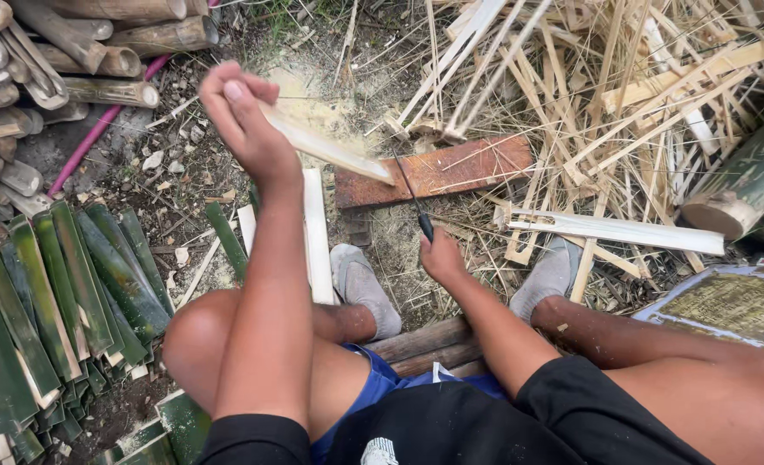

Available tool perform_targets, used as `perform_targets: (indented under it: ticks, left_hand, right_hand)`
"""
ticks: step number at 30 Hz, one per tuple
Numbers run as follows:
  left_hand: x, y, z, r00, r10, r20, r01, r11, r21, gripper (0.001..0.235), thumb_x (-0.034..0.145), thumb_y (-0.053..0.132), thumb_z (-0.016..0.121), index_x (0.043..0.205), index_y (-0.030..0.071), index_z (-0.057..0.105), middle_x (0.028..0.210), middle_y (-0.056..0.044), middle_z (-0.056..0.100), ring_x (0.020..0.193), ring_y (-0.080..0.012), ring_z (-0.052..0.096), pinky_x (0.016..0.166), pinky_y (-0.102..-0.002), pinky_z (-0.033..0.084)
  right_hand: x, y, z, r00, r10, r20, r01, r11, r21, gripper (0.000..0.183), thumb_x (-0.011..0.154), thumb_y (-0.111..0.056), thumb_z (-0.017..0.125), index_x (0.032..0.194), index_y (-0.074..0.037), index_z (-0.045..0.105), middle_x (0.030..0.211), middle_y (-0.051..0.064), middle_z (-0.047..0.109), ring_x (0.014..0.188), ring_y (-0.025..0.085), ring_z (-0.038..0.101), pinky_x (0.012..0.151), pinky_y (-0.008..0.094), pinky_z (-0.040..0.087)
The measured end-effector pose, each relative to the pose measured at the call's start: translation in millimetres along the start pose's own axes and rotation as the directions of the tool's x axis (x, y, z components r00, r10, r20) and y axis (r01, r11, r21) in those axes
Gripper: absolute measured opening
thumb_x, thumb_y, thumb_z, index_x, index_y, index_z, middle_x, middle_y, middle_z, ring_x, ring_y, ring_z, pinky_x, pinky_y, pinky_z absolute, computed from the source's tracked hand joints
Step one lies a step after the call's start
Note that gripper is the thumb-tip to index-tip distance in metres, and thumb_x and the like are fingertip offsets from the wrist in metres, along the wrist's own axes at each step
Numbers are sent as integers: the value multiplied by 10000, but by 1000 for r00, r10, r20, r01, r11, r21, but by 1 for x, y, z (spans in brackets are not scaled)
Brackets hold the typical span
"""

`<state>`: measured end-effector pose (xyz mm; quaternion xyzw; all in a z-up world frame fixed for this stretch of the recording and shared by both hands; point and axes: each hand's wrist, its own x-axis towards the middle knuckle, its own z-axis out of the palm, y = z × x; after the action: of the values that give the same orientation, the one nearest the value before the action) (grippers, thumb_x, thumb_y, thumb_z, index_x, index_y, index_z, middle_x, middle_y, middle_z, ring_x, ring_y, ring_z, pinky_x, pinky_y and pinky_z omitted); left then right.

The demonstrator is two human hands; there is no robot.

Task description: The person sits on the ground and uses a knife to split bamboo stalks into thin strips. They repeatedly position the bamboo on a brick and shave it into smaller pieces, accumulating a pile of bamboo strips.

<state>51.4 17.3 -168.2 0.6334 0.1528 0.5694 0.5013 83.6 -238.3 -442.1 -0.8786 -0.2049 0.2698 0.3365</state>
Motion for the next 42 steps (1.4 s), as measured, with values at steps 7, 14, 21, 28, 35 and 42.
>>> perform_targets:
  ticks: [7,14,21,28,35,42]
  left_hand:
    - [-21,2,-7,997,33,-70,-32,999,12,215,1154,227,362,1199,67,498,970,-47,570,923,-165,578,890,-356,503]
    - [-8,17,-24,935,-249,-254,172,942,-289,150,1096,213,436,1119,67,459,1003,-103,622,936,-209,625,911,-382,557]
    - [-21,14,-24,985,18,-174,-22,1000,-21,184,1130,142,462,998,24,511,921,-80,559,828,-160,530,793,-342,492]
    - [-32,22,-11,979,5,-203,13,996,86,196,1100,141,439,1006,24,565,938,-32,537,867,-109,457,842,-291,421]
    - [-21,16,-23,952,41,-304,-11,995,99,207,1117,155,452,942,46,476,889,-12,453,826,-107,416,792,-302,406]
    - [-29,11,-7,999,42,31,-38,993,-108,220,1088,143,521,897,48,468,812,1,424,749,-99,377,698,-284,357]
  right_hand:
    - [13,4,41,986,-139,-90,139,990,-15,391,987,-300,565,1228,-2,489,912,345,684,856,552,660,787,612,512]
    - [12,29,35,996,-55,-70,51,996,-69,397,1029,-329,574,1168,33,490,893,359,678,858,550,666,784,603,525]
    - [-54,-108,-39,924,-351,-152,367,925,96,426,976,-242,603,1331,-34,490,808,282,701,753,502,689,660,558,543]
    - [-43,-127,-18,909,-377,-178,398,912,103,336,1009,-210,586,1242,7,478,812,254,706,729,452,717,650,528,567]
    - [3,-5,23,990,-36,-134,8,979,-204,362,984,-289,576,1156,15,481,852,322,672,794,535,671,724,618,518]
    - [-71,-81,-54,959,-242,-148,247,969,14,321,1008,-300,585,1134,-8,536,793,274,680,761,509,668,679,570,510]
